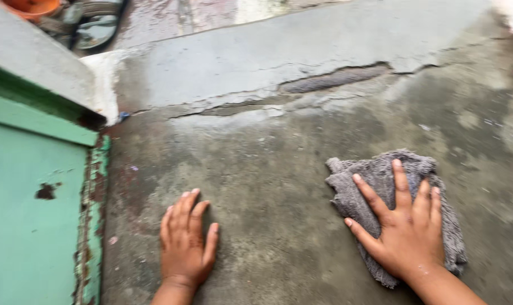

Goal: The person wipes a concrete floor area near a doorway using a grey cloth. They scrub the surface with both hands, moving the cloth back and forth to clean the floor. The task is performed continuously throughout the video.

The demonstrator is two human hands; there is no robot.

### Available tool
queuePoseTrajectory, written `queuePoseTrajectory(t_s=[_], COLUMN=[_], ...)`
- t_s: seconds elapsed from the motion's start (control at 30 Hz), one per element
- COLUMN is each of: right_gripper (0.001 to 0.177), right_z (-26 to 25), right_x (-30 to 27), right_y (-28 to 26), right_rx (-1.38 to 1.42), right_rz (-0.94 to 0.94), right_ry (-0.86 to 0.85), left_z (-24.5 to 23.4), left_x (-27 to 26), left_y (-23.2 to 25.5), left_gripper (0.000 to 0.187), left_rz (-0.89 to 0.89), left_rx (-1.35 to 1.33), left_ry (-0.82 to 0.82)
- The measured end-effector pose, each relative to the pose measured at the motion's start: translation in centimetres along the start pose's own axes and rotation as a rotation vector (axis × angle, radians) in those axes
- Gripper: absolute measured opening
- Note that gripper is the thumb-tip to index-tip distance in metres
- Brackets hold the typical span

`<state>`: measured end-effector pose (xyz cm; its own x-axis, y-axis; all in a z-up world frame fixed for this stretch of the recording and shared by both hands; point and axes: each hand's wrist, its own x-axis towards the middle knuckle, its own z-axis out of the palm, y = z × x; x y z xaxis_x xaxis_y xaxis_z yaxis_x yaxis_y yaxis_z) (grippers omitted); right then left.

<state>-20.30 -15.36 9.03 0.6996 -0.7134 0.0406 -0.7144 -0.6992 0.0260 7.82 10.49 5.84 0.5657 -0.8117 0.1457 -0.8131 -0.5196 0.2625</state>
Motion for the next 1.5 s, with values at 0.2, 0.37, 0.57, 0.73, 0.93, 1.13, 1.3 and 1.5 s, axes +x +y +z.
queuePoseTrajectory(t_s=[0.2,0.37,0.57,0.73,0.93,1.13,1.3,1.5], right_gripper=[0.082,0.083,0.079,0.083,0.094,0.079,0.081,0.089], right_z=[0.8,1.6,1.6,2.6,7.2,10.9,11.4,6.9], right_x=[3.7,5.6,6.4,6.6,7.4,6.8,8.8,9.0], right_y=[-4.0,-6.7,-8.5,-8.9,-6.4,-4.8,-4.5,-8.9], right_rx=[0.036,-0.032,-0.028,-0.058,-0.401,0.187,-0.598,-0.476], right_rz=[-0.096,-0.180,-0.142,-0.099,-0.135,-0.285,-0.431,-0.181], right_ry=[0.111,0.184,0.193,0.159,-0.040,0.201,-0.085,-0.110], left_z=[-0.1,0.7,0.5,0.0,0.7,2.0,1.8,0.4], left_x=[0.5,0.6,0.7,0.7,0.1,-0.9,-1.2,-0.7], left_y=[-0.3,-1.0,-1.2,-1.5,-1.9,-2.7,-2.7,-2.0], left_gripper=[0.051,0.060,0.062,0.062,0.062,0.063,0.062,0.060], left_rz=[-0.002,0.033,0.037,0.050,0.048,0.074,0.061,0.020], left_rx=[-0.010,0.046,0.032,-0.005,-0.053,-0.102,-0.098,-0.113], left_ry=[-0.050,-0.079,-0.100,-0.103,-0.121,-0.140,-0.169,-0.180])
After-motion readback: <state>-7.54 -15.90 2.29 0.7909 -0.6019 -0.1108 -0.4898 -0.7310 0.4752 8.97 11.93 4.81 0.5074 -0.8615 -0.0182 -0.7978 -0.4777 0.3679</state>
